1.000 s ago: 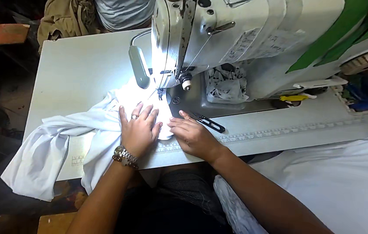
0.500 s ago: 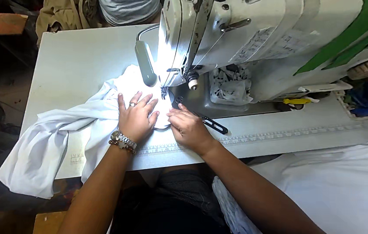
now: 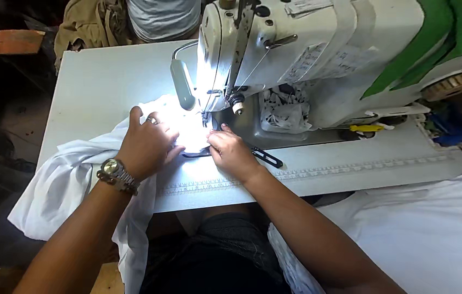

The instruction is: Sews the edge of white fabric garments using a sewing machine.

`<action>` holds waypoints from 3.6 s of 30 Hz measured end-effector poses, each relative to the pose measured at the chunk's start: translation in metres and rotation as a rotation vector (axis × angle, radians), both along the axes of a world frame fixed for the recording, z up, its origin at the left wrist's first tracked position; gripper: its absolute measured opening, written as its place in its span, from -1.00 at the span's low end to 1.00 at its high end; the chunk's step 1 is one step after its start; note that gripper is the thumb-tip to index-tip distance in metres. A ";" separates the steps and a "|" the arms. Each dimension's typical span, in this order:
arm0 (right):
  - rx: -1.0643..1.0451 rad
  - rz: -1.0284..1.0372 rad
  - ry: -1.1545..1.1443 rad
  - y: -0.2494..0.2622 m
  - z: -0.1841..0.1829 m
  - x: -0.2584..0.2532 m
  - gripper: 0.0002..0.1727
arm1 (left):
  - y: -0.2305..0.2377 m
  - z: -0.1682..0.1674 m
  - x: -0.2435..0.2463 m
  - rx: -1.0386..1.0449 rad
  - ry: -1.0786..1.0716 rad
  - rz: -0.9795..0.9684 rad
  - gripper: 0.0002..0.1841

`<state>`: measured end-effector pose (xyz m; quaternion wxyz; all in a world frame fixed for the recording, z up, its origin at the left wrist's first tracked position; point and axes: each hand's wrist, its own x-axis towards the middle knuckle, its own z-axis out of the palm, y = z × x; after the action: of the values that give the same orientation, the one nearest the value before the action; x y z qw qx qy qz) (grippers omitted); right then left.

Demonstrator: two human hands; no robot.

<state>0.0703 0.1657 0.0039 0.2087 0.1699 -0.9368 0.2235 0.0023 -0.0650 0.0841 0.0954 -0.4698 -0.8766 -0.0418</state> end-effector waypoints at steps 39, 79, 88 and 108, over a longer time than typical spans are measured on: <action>-0.001 0.026 0.084 -0.007 -0.015 0.046 -0.77 | 0.051 -0.078 0.005 0.122 -0.259 0.274 -0.39; -0.041 0.151 0.079 0.008 -0.019 0.071 -0.71 | 0.044 -0.075 0.049 0.114 -0.177 0.316 -0.48; -0.061 0.098 0.048 0.008 -0.014 0.038 -0.74 | 0.052 -0.080 0.017 0.135 -0.178 0.346 -0.48; -0.110 0.042 -0.005 0.004 0.000 -0.004 -0.74 | 0.024 -0.031 0.001 0.087 0.062 0.089 -0.64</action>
<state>0.0663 0.1696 0.0039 0.2105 0.1771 -0.9198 0.2797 0.0037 -0.0414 0.0535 0.1446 -0.4266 -0.8907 -0.0610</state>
